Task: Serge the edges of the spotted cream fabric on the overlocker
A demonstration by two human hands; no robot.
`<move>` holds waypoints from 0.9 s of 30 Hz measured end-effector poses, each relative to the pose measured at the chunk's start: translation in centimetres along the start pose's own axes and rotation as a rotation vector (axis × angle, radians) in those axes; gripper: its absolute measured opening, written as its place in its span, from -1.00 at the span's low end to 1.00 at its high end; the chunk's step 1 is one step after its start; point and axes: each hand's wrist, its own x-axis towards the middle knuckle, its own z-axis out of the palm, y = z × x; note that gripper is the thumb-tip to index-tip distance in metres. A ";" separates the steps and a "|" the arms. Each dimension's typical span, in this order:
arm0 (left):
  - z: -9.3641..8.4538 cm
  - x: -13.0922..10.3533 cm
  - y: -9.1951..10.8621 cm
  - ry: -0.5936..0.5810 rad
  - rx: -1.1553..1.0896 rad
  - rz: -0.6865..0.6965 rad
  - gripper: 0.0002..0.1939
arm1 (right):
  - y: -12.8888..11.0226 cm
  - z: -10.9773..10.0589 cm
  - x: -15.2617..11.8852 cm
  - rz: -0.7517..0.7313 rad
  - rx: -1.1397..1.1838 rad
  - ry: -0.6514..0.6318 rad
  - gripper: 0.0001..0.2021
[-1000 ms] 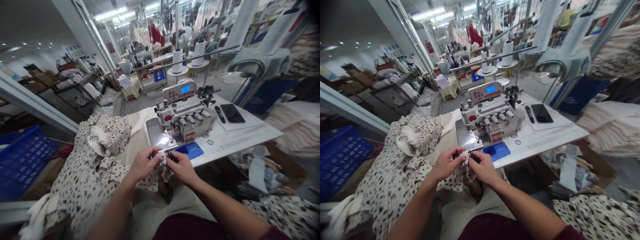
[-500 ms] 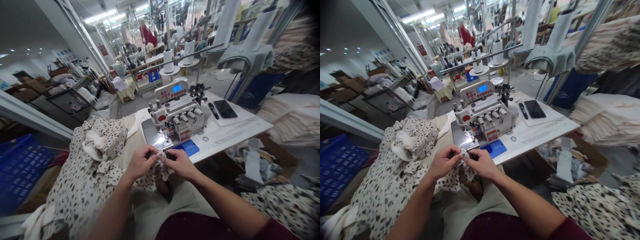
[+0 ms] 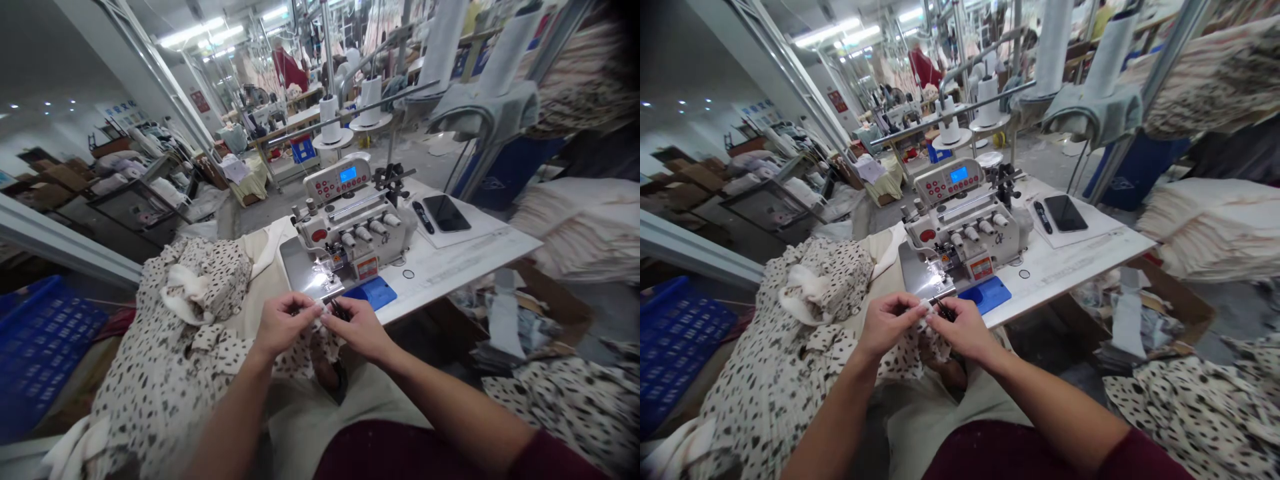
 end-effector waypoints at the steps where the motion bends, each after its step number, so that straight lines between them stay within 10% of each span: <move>1: 0.1 0.0 0.1 0.005 -0.010 0.002 -0.76 | 0.0 0.0 0.0 -0.002 -0.001 0.011 -0.78; 7: 0.5 1.5 0.6 0.008 -0.008 0.010 -0.71 | 0.4 0.3 0.0 0.014 0.039 0.128 -0.77; 16: 2.7 4.5 1.2 0.067 0.634 0.214 -0.90 | 3.7 2.2 1.2 0.020 -0.065 0.561 -0.67; 27: 4.9 0.3 0.9 0.063 0.968 0.524 -0.79 | 4.3 0.4 0.7 -0.017 -0.036 0.421 -0.65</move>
